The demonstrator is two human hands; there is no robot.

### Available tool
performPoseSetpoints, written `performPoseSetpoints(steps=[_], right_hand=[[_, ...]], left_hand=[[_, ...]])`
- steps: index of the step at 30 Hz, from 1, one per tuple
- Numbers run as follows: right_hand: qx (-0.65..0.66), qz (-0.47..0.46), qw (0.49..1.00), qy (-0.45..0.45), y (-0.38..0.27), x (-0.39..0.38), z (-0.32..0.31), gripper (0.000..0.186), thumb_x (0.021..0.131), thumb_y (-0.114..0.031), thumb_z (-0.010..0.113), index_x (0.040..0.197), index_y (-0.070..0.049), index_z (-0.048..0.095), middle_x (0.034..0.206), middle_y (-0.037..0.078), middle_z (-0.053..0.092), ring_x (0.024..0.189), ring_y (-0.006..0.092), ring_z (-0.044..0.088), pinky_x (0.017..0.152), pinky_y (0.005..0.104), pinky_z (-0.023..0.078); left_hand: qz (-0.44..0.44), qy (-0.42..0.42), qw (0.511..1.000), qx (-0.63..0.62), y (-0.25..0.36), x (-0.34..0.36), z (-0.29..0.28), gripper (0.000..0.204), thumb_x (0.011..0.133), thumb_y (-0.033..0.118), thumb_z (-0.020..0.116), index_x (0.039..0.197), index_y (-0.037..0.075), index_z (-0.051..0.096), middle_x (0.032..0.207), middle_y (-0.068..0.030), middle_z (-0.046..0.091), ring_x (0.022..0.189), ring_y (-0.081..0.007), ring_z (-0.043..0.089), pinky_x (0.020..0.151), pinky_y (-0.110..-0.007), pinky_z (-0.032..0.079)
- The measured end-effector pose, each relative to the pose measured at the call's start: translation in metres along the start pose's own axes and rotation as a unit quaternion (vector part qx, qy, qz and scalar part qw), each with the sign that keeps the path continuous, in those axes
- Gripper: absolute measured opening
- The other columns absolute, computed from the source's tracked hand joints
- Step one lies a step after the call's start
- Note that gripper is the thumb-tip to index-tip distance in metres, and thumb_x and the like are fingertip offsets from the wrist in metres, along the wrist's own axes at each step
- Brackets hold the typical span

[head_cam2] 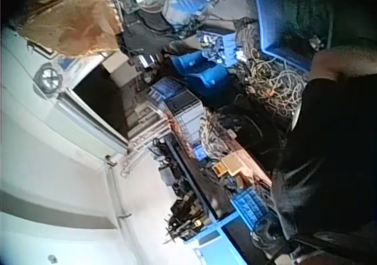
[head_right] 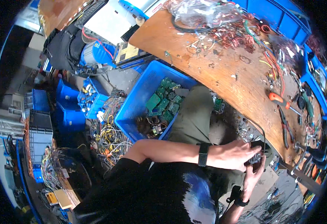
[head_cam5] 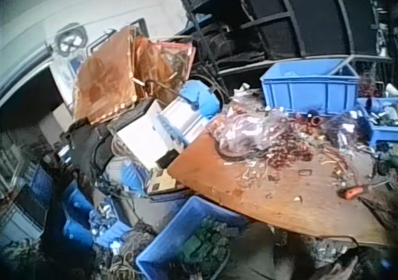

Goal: The person disassembles a black electronic device using pliers and a screwdriver. They remove the outer casing to reveal the internal circuit board and components, then reassemble the device.

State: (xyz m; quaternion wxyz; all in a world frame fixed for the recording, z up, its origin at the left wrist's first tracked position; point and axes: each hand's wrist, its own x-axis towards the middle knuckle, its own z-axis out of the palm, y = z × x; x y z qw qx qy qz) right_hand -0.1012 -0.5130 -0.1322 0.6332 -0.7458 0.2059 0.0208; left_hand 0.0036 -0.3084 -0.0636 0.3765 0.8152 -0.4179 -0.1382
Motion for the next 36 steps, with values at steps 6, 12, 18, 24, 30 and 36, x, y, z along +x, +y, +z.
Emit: performPoseSetpoints(steps=[6, 12, 18, 24, 30, 36], right_hand=[[-0.028, -0.06, 0.997, 0.043, 0.02, -0.011, -0.003, 0.079, 0.091, -0.007, 0.059, 0.162, 0.002, 0.026, 0.097, 0.0, 0.047, 0.087, 0.011, 0.045, 0.078, 0.0249, 0.042], [-0.047, -0.004, 0.998, -0.034, -0.013, -0.018, 0.015, 0.082, 0.088, -0.005, 0.056, 0.163, 0.003, 0.023, 0.132, 0.013, 0.054, 0.113, 0.0204, 0.053, 0.103, 0.0334, 0.043], [0.007, -0.021, 0.999, 0.024, -0.027, -0.021, 0.042, 0.073, 0.081, 0.003, 0.054, 0.151, 0.006, 0.035, 0.133, 0.014, 0.055, 0.118, 0.0209, 0.054, 0.105, 0.0328, 0.043], [0.072, -0.023, 0.997, -0.001, 0.017, -0.008, 0.012, 0.079, 0.093, -0.014, 0.056, 0.163, -0.001, 0.023, 0.157, 0.019, 0.04, 0.137, 0.0288, 0.047, 0.115, 0.041, 0.038], [0.122, -0.069, 0.99, 0.007, 0.013, -0.015, -0.003, 0.069, 0.092, -0.017, 0.059, 0.153, 0.005, 0.034, 0.139, 0.016, 0.051, 0.123, 0.0258, 0.053, 0.106, 0.0404, 0.043], [0.218, -0.069, 0.969, 0.091, -0.03, -0.035, 0.039, 0.044, 0.09, -0.015, 0.059, 0.131, -0.002, 0.055, 0.126, 0.006, 0.059, 0.12, 0.0193, 0.055, 0.107, 0.0422, 0.043]], left_hand=[[0.07, 0.003, 0.997, 0.045, -0.01, -0.006, 0.017, 0.08, 0.074, 0.032, 0.083, 0.13, -0.017, 0.053, 0.121, -0.0253, 0.063, 0.096, -0.0341, 0.067, 0.083, -0.041, 0.058], [0.061, -0.015, 0.998, -0.021, -0.024, -0.022, 0.009, 0.089, 0.076, 0.032, 0.084, 0.139, -0.018, 0.047, 0.111, -0.0285, 0.065, 0.099, -0.037, 0.066, 0.086, -0.042, 0.055], [0.051, -0.004, 0.997, -0.055, -0.029, -0.03, 0.0, 0.087, 0.075, 0.028, 0.085, 0.139, -0.018, 0.046, 0.103, -0.0276, 0.065, 0.094, -0.0367, 0.066, 0.082, -0.043, 0.055], [0.056, 0.0, 0.998, -0.033, -0.034, -0.005, 0.02, 0.064, 0.066, 0.039, 0.09, 0.106, -0.006, 0.065, 0.104, -0.0209, 0.071, 0.099, -0.0374, 0.069, 0.086, -0.047, 0.058], [0.182, -0.235, 0.949, 0.107, -0.017, 0.082, 0.063, 0.059, 0.077, 0.043, 0.081, 0.114, -0.001, 0.071, 0.113, -0.0232, 0.071, 0.109, -0.0338, 0.07, 0.092, -0.041, 0.057], [0.096, -0.412, 0.9, 0.105, 0.015, 0.13, -0.012, 0.064, 0.08, 0.045, 0.079, 0.125, 0.001, 0.069, 0.12, -0.0232, 0.07, 0.112, -0.0328, 0.069, 0.096, -0.039, 0.056]])
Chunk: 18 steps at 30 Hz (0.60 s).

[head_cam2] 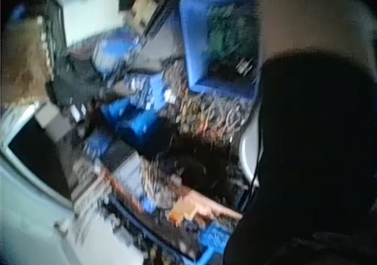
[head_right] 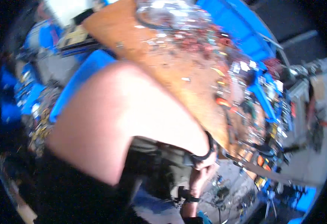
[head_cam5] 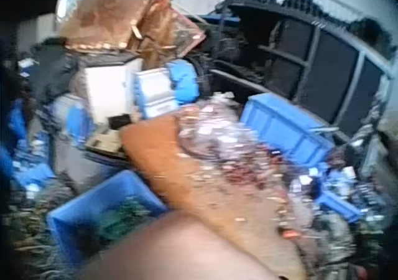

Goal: The person disassembles a black electronic device using pliers and a screwdriver. They remove the outer casing to reveal the internal circuit board and components, then reassemble the device.

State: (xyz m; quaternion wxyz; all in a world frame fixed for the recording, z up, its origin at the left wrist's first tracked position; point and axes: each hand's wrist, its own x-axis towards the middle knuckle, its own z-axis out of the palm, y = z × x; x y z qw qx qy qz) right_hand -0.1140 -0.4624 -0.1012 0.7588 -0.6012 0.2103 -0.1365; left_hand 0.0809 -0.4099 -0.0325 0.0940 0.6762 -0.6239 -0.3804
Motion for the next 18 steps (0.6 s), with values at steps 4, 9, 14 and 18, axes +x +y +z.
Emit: performPoseSetpoints(steps=[4, 9, 14, 18], right_hand=[[0.054, 0.007, 0.998, -0.011, -0.009, 0.005, 0.018, 0.044, 0.092, -0.014, 0.064, 0.134, -0.003, 0.057, 0.128, 0.007, 0.063, 0.117, 0.0192, 0.06, 0.1, 0.0402, 0.048], [0.137, -0.008, 0.989, -0.048, -0.005, 0.01, 0.025, 0.046, 0.09, -0.01, 0.063, 0.135, 0.0, 0.055, 0.128, 0.007, 0.063, 0.116, 0.0194, 0.061, 0.096, 0.038, 0.051], [0.066, 0.041, 0.996, -0.041, -0.024, 0.004, 0.026, 0.053, 0.09, -0.005, 0.062, 0.14, -0.008, 0.044, 0.112, 0.001, 0.06, 0.097, 0.0071, 0.055, 0.079, 0.0238, 0.047], [-0.011, 0.032, 0.997, -0.07, -0.044, 0.011, 0.042, 0.056, 0.098, 0.0, 0.063, 0.148, -0.009, 0.039, 0.128, 0.009, 0.065, 0.116, 0.0141, 0.059, 0.097, 0.0317, 0.051]], left_hand=[[-0.052, -0.037, 0.998, 0.013, 0.007, -0.048, -0.044, 0.059, 0.079, 0.04, 0.079, 0.121, 0.0, 0.07, 0.116, -0.0218, 0.071, 0.108, -0.0333, 0.07, 0.094, -0.041, 0.057], [-0.085, -0.046, 0.995, 0.028, 0.029, -0.083, -0.053, 0.052, 0.078, 0.035, 0.078, 0.115, -0.002, 0.072, 0.112, -0.0199, 0.073, 0.104, -0.0341, 0.072, 0.092, -0.043, 0.057], [0.0, 0.096, 0.995, 0.015, 0.022, -0.11, -0.022, 0.067, 0.087, 0.034, 0.073, 0.139, -0.003, 0.054, 0.119, -0.0289, 0.068, 0.116, -0.0413, 0.066, 0.1, -0.049, 0.053], [-0.031, 0.247, 0.954, -0.164, 0.011, -0.137, 0.005, 0.077, 0.087, 0.034, 0.076, 0.147, -0.001, 0.044, 0.128, -0.0352, 0.062, 0.123, -0.051, 0.059, 0.107, -0.051, 0.048]])
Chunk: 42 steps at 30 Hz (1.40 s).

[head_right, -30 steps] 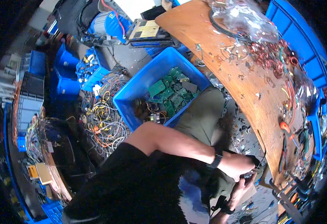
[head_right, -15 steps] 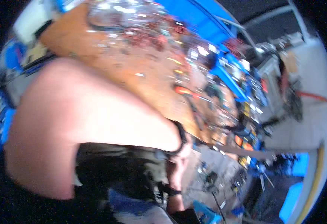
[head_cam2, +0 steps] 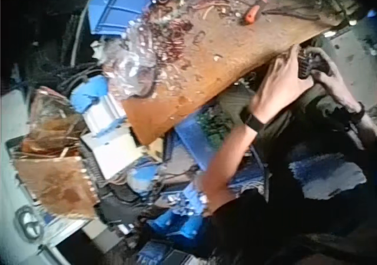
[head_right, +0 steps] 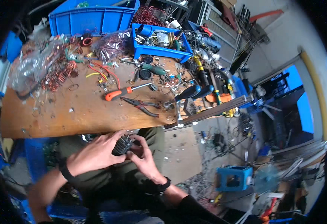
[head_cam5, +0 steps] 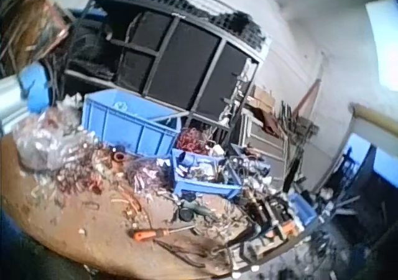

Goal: The person disassembles a black electronic device using pliers and a screwdriver. They remove the outer casing to reveal the internal circuit board and components, then reassemble the device.

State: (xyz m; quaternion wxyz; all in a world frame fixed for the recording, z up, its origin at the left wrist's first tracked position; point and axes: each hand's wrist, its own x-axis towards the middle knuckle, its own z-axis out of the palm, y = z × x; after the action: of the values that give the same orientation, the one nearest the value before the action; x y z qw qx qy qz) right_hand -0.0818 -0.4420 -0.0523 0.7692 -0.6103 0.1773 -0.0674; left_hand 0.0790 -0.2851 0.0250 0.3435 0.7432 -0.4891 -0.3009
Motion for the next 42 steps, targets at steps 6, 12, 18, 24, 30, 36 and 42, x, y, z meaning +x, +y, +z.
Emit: performPoseSetpoints(steps=[6, 12, 18, 24, 30, 36, 42], right_hand=[[0.008, -0.008, 0.996, -0.09, -0.03, 0.019, -0.006, 0.044, 0.1, -0.004, 0.068, 0.14, -0.003, 0.051, 0.124, 0.011, 0.07, 0.11, 0.0153, 0.065, 0.095, 0.0324, 0.054], [-0.011, -0.058, 0.991, -0.116, -0.04, 0.015, 0.0, 0.041, 0.096, -0.007, 0.075, 0.133, 0.0, 0.059, 0.11, 0.005, 0.068, 0.103, 0.0114, 0.065, 0.093, 0.0294, 0.055], [0.027, -0.044, 0.991, -0.124, -0.035, 0.008, 0.006, 0.044, 0.094, -0.011, 0.077, 0.132, 0.0, 0.059, 0.111, 0.004, 0.066, 0.101, 0.0107, 0.064, 0.092, 0.0283, 0.054], [0.029, -0.035, 0.991, -0.127, -0.031, 0.009, 0.005, 0.043, 0.095, -0.012, 0.078, 0.132, 0.0, 0.06, 0.113, 0.006, 0.067, 0.103, 0.0117, 0.064, 0.094, 0.0309, 0.055], [0.041, -0.018, 0.99, -0.136, -0.029, 0.011, 0.001, 0.043, 0.094, -0.011, 0.079, 0.131, 0.0, 0.061, 0.115, 0.005, 0.066, 0.106, 0.0118, 0.064, 0.099, 0.0324, 0.054], [0.041, -0.02, 0.99, -0.132, -0.025, 0.01, -0.002, 0.044, 0.091, -0.01, 0.082, 0.129, -0.001, 0.063, 0.119, 0.004, 0.065, 0.111, 0.0125, 0.063, 0.102, 0.0333, 0.054], [0.006, -0.052, 0.991, -0.125, -0.023, 0.011, -0.004, 0.045, 0.089, -0.01, 0.083, 0.129, -0.002, 0.063, 0.122, 0.005, 0.065, 0.115, 0.0141, 0.064, 0.104, 0.0344, 0.053]], left_hand=[[-0.063, 0.185, 0.844, -0.499, -0.022, -0.032, 0.044, 0.082, 0.087, -0.001, 0.082, 0.153, 0.005, 0.034, 0.134, -0.0104, 0.058, 0.122, -0.0191, 0.062, 0.103, -0.035, 0.055], [-0.006, 0.3, 0.799, -0.521, -0.015, -0.032, 0.066, 0.079, 0.088, -0.006, 0.078, 0.152, 0.008, 0.033, 0.133, -0.0127, 0.058, 0.119, -0.0216, 0.065, 0.099, -0.036, 0.059], [0.024, 0.316, 0.823, -0.471, -0.019, -0.038, 0.073, 0.082, 0.089, -0.005, 0.079, 0.154, 0.012, 0.032, 0.14, -0.0194, 0.058, 0.12, -0.0237, 0.065, 0.103, -0.036, 0.057], [-0.002, 0.327, 0.827, -0.458, -0.02, -0.04, 0.076, 0.083, 0.09, -0.002, 0.078, 0.155, 0.015, 0.03, 0.145, -0.0224, 0.056, 0.124, -0.0266, 0.064, 0.103, -0.039, 0.057], [-0.008, 0.315, 0.833, -0.455, -0.025, -0.041, 0.079, 0.082, 0.09, -0.003, 0.078, 0.155, 0.016, 0.031, 0.149, -0.0234, 0.053, 0.125, -0.0281, 0.064, 0.104, -0.042, 0.057], [0.015, 0.304, 0.833, -0.461, -0.028, -0.04, 0.083, 0.082, 0.091, -0.006, 0.075, 0.156, 0.02, 0.032, 0.153, -0.0243, 0.048, 0.129, -0.0294, 0.061, 0.108, -0.045, 0.054], [0.035, 0.295, 0.8, -0.521, -0.028, -0.039, 0.085, 0.081, 0.09, -0.008, 0.074, 0.155, 0.02, 0.034, 0.155, -0.0248, 0.047, 0.133, -0.0293, 0.058, 0.112, -0.046, 0.051]])
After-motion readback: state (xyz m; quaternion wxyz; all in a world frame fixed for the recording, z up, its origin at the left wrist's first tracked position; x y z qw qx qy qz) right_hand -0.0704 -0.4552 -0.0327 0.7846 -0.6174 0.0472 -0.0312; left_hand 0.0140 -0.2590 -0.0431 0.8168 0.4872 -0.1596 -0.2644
